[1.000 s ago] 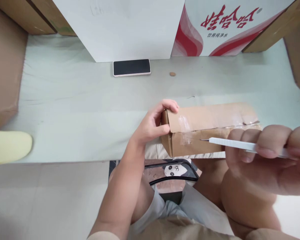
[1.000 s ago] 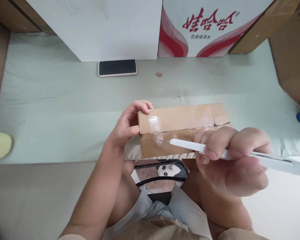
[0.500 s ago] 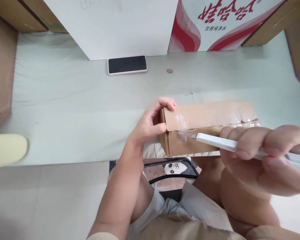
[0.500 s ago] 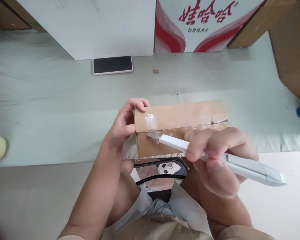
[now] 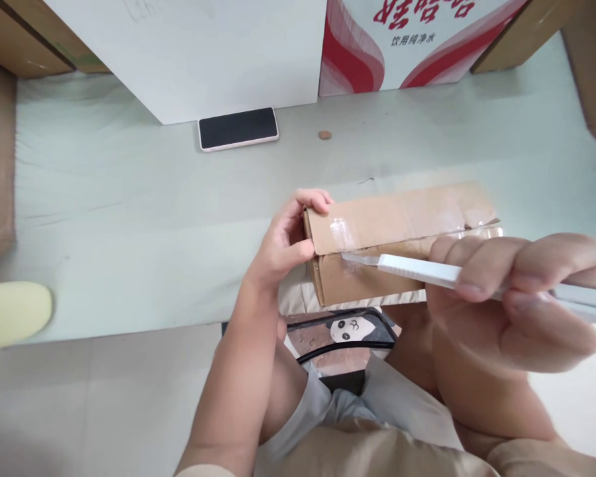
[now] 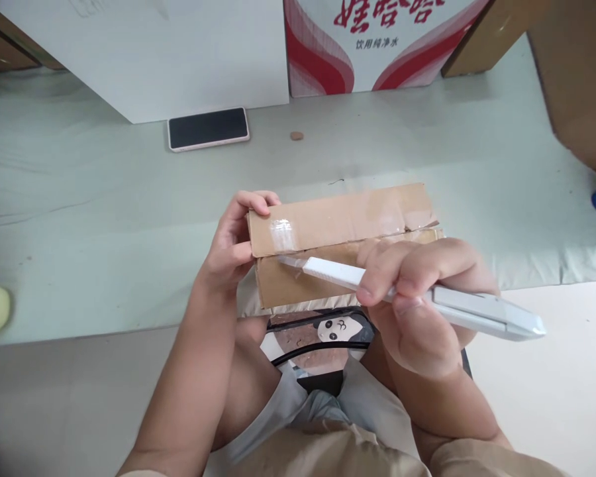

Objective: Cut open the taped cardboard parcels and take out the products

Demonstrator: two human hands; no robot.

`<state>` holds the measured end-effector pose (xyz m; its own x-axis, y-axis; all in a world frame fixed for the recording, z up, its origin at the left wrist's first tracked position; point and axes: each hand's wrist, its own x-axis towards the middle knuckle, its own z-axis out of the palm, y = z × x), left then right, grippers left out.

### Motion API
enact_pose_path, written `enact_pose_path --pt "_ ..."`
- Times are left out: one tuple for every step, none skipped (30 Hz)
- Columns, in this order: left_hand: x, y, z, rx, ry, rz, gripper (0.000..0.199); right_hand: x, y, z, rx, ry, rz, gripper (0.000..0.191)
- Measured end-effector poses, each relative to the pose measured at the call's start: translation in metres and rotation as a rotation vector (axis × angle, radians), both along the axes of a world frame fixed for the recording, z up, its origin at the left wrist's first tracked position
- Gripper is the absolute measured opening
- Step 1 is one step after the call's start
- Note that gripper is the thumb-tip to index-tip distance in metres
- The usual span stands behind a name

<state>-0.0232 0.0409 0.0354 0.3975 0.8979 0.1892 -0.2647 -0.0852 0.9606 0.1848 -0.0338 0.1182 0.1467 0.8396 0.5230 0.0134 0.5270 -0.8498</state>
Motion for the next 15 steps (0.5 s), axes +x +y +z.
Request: enact_pose_path --pt "0.0001 0.0000 0.0002 0.003 -0.002 0.001 0.055 0.0010 -0.0001 -0.0013 0.018 -0.014 -0.003 0.046" --pt "0.0002 0.0000 0.0003 0.008 -0.005 0.002 0.054 0.0015 -0.0002 -0.0022 0.034 -0.022 -0.006 0.048" --pt "0.0004 0.0001 0.0004 0.015 -0.008 0.004 0.053 0.0016 -0.0002 -0.0026 0.043 -0.026 -0.009 0.048" --pt "0.0006 0.0002 0.0004 0.022 -0.008 0.007 0.053 0.0014 -0.0002 -0.0025 0.049 -0.025 -0.013 0.046" --pt "0.0009 0.0002 0.0002 0.029 -0.004 0.010 0.053 0.0010 -0.0003 -0.0020 0.045 -0.019 -0.021 0.043" --pt "0.0011 0.0003 0.0000 0.032 0.002 0.013 0.054 0.0006 -0.0004 -0.0011 0.025 -0.016 -0.031 0.040" --pt "0.0012 0.0003 -0.0002 0.031 0.006 0.016 0.055 0.0004 -0.0005 -0.0001 0.016 -0.010 -0.037 0.037" --pt "0.0014 0.0003 -0.0003 0.027 0.008 0.018 0.056 0.0005 -0.0006 0.0008 0.010 -0.004 -0.040 0.036" --pt "0.0014 0.0002 -0.0004 0.022 0.005 0.017 0.057 0.0009 -0.0005 0.0014 0.009 0.005 -0.042 0.036" --pt "0.0015 0.0001 -0.0005 0.017 -0.005 0.014 0.056 0.0015 -0.0002 0.0017 0.018 0.017 -0.035 0.036" --pt "0.0015 0.0000 -0.0006 0.017 -0.019 0.008 0.055 0.0020 0.0003 0.0016 0.038 0.028 -0.026 0.037" --pt "0.0016 -0.0001 -0.0009 0.020 -0.033 0.001 0.054 0.0023 0.0008 0.0012 0.055 0.037 -0.023 0.038" --pt "0.0017 0.0000 -0.0012 0.024 -0.047 -0.004 0.052 0.0022 0.0011 0.0004 0.061 0.039 -0.025 0.039" --pt "0.0018 0.0001 -0.0018 0.029 -0.060 -0.009 0.051 0.0020 0.0010 -0.0006 0.057 0.037 -0.034 0.040" --pt "0.0021 0.0004 -0.0025 0.036 -0.075 -0.012 0.050 0.0018 0.0002 -0.0017 0.063 0.040 -0.042 0.041"
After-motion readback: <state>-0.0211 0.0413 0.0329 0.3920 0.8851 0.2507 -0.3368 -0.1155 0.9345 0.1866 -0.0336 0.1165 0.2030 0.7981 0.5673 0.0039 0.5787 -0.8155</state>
